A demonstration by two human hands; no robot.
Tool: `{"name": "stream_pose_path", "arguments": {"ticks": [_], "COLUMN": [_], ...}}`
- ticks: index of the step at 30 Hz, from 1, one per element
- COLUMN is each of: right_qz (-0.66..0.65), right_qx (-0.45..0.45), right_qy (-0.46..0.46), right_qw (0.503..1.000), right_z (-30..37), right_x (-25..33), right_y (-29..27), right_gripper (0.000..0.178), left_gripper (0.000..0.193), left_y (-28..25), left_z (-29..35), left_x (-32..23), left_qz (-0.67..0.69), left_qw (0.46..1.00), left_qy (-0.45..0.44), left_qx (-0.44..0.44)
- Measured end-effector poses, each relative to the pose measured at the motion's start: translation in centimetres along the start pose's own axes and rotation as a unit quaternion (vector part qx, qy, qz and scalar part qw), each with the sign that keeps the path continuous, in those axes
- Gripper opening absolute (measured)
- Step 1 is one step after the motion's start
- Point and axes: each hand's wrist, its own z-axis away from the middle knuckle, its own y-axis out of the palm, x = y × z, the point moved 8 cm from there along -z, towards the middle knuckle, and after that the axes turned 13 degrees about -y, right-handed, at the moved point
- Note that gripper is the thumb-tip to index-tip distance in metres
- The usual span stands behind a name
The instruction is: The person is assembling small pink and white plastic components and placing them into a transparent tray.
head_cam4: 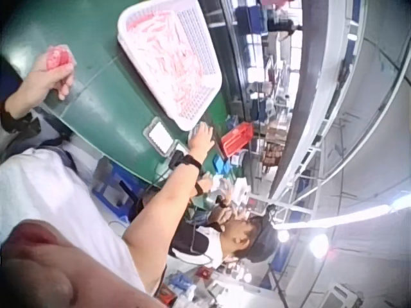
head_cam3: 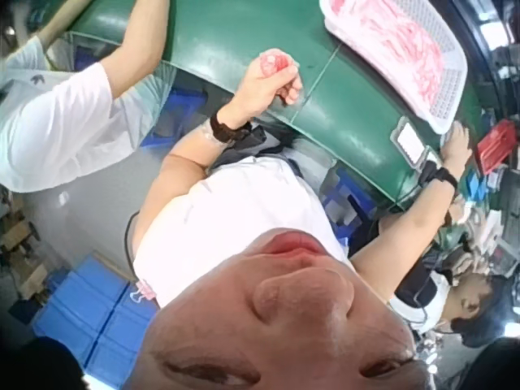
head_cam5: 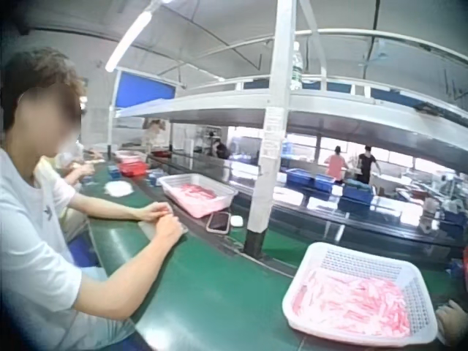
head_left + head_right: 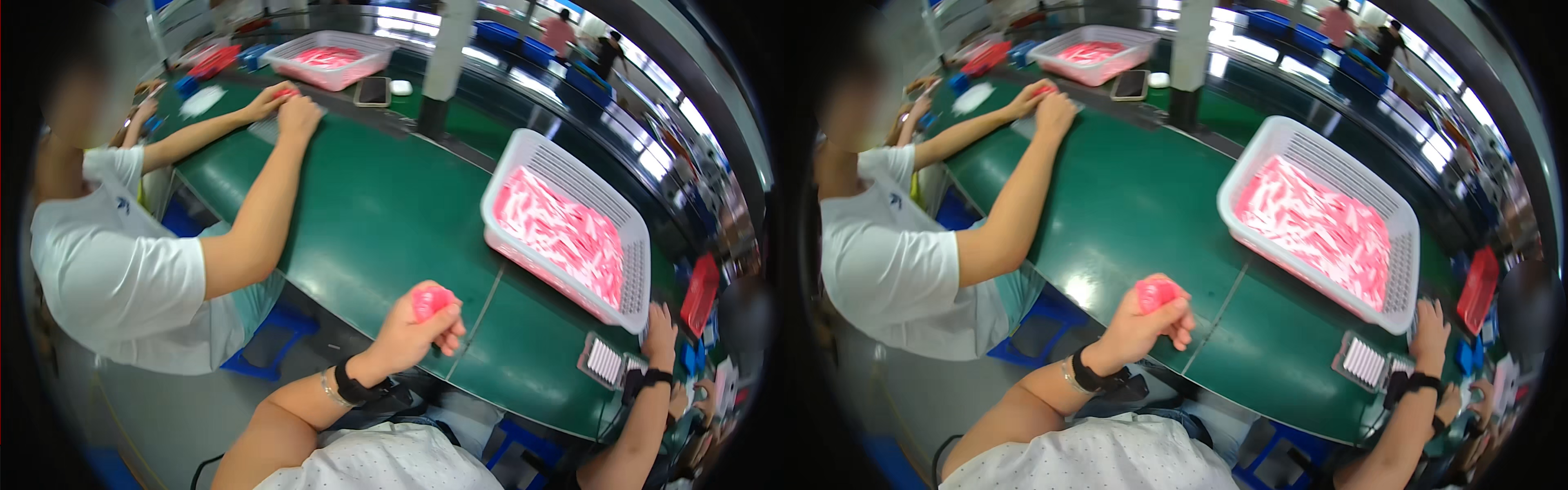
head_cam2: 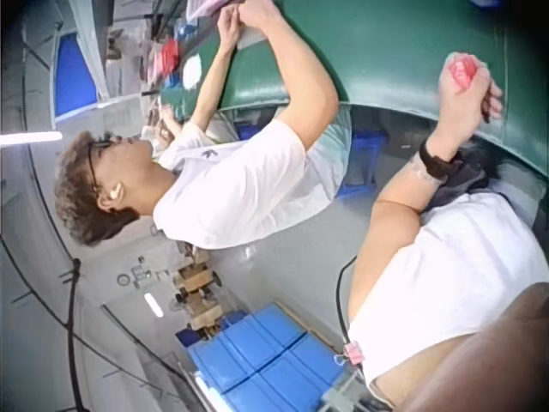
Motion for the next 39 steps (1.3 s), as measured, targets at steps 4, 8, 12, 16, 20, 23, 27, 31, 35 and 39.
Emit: {"name": "stream_pose_path", "arguments": {"ticks": [4,8,12,16,20,23,27,31,35,39], "right_qz": [-0.119,-0.164,-0.243,-0.282,-0.352,-0.336,-0.331,-0.322,-0.543,-0.54], "right_qx": [0.091,0.025,-0.146,-0.236,-0.279,-0.239,-0.23,-0.242,-0.245,-0.219], "right_qy": [0.073,0.018,-0.001,0.051,-0.109,-0.29,-0.299,-0.298,-0.245,-0.239], "right_qw": [0.986,0.986,0.959,0.929,0.887,0.864,0.865,0.866,0.765,0.776], "right_z": [-0.5,-0.4,0.3,4.1,8.5,8.7,8.3,8.8,9.4,10.0], "right_x": [1.7,-0.1,-1.5,-1.3,15.2,27.7,32.7,31.7,30.7,33.4], "right_y": [-2.3,-1.7,-4.3,-14.2,-24.8,-25.6,-20.6,-19.6,-19.0,-20.3], "right_gripper": [0.092,0.078,0.063,0.077,0.073,0.065,0.069,0.061,0.043,0.027], "left_gripper": [0.014,0.014,0.014,0.014,0.015,0.018,0.025,0.025,0.025,0.025], "left_y": [-0.3,0.1,0.0,-0.3,1.7,2.5,3.5,4.1,5.0,5.2], "left_z": [0.3,0.2,0.0,0.1,1.9,3.1,3.1,3.3,3.2,3.1], "left_x": [0.1,0.0,0.2,-0.2,-0.3,1.1,2.8,3.8,4.7,5.5], "left_qz": [-0.001,-0.007,-0.009,0.034,0.092,0.102,0.018,-0.033,-0.091,-0.159], "left_qw": [1.0,1.0,0.999,0.999,0.986,0.965,0.952,0.954,0.956,0.954], "left_qy": [-0.01,-0.009,-0.01,0.005,-0.098,-0.18,-0.273,-0.274,-0.264,-0.239], "left_qx": [0.01,0.026,0.038,0.007,0.099,0.162,0.137,0.114,0.093,0.088]}}
